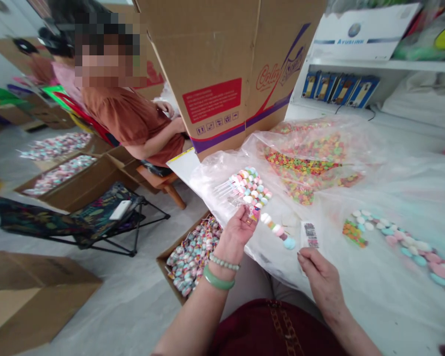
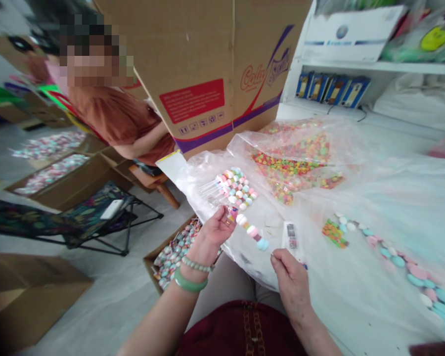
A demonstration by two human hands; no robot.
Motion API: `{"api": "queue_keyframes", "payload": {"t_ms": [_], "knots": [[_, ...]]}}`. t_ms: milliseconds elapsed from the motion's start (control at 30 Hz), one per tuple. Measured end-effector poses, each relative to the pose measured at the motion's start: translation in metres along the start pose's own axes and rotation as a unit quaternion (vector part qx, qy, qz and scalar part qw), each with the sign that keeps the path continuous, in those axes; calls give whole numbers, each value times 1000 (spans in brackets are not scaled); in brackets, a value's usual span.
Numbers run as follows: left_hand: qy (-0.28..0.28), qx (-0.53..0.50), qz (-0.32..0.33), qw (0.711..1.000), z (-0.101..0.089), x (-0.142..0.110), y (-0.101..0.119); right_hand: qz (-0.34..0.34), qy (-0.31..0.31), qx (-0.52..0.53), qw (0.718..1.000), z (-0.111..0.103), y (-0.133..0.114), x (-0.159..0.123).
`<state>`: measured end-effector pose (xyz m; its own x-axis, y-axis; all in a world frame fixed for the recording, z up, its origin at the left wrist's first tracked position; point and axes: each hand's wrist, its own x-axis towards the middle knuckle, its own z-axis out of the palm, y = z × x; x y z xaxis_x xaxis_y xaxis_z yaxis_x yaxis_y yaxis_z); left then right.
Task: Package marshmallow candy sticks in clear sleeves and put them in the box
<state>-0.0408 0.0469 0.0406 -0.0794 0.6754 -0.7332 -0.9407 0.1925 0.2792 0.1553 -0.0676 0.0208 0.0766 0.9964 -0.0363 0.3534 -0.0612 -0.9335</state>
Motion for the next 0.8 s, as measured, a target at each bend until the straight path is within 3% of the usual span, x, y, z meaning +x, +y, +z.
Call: {"api": "queue_keyframes", "payload": {"t_ms": [133, 267, 400, 533, 633, 700, 800], "knots": [[-28, 21, -13, 999, 1, -10, -5, -26, 16, -40, 999, 2, -2, 3], [-58, 41, -23, 997, -4, -15, -6, -11, -1, -22, 1000, 0, -1, 4], [-64, 81, 15, 995, -8, -17, -8, 1, -9, -20, 1000, -1, 2, 4], [-126, 144, 106, 976, -11, -20, -20, -76, 26, -105, 991, 1, 10, 2], [-150, 183, 134, 962, -13, -20, -29, -143, 41, -135, 980, 2, 14, 1], [-136, 188, 135, 963, -15, -18, -33, -117, 28, -118, 986, 3, 13, 1], [-133, 203, 126, 962, -18, -14, -33, 25, -28, -12, 999, 4, 9, 3]]}}
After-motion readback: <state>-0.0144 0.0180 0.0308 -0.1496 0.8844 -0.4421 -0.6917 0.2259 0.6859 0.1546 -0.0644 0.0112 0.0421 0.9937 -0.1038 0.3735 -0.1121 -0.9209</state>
